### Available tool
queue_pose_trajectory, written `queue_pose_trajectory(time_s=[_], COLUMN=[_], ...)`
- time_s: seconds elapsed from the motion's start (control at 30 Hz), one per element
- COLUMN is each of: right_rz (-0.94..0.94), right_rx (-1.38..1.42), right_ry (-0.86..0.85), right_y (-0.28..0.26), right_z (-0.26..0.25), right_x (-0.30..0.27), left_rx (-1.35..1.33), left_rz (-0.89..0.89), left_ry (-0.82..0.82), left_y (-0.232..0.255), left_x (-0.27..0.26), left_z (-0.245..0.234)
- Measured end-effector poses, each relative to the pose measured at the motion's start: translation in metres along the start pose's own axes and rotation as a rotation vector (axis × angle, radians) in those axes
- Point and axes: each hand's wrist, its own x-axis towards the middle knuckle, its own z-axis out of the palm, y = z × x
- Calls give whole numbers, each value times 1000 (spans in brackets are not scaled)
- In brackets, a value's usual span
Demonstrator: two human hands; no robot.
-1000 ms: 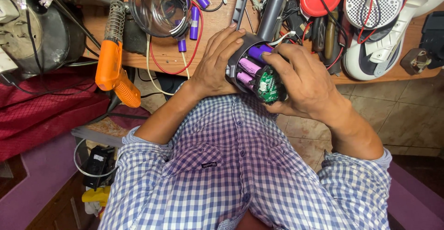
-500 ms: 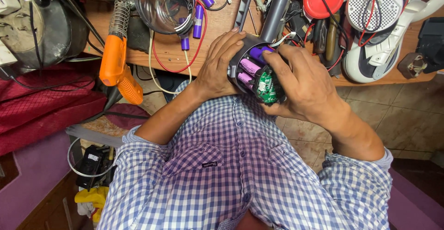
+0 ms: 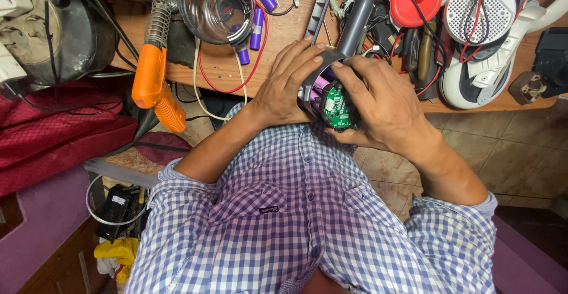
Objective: Repairing an electronic device by connecting a circuit board to batteries and assembling the housing
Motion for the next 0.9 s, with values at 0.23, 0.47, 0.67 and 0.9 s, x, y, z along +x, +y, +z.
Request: queue_pose_trajectory(time_s=[0.23, 0.47, 0.67, 0.9], right_rz=[22, -48, -41, -101], right_rx=[-100, -160, -180, 27], right_ry=[-16, -29, -53, 1], right_y=[-4, 1, -1, 11], right_z=[-7, 2, 4, -2], right_x=[8, 12, 17, -1], left_rx=[-48, -42, -48, -118], left_rz=[-20, -14, -26, -26], left_ry=[9, 32, 72, 48], left_y=[-5, -8, -11, -11], left_x=[-9, -11, -13, -15], left_z=[1, 3, 4, 1])
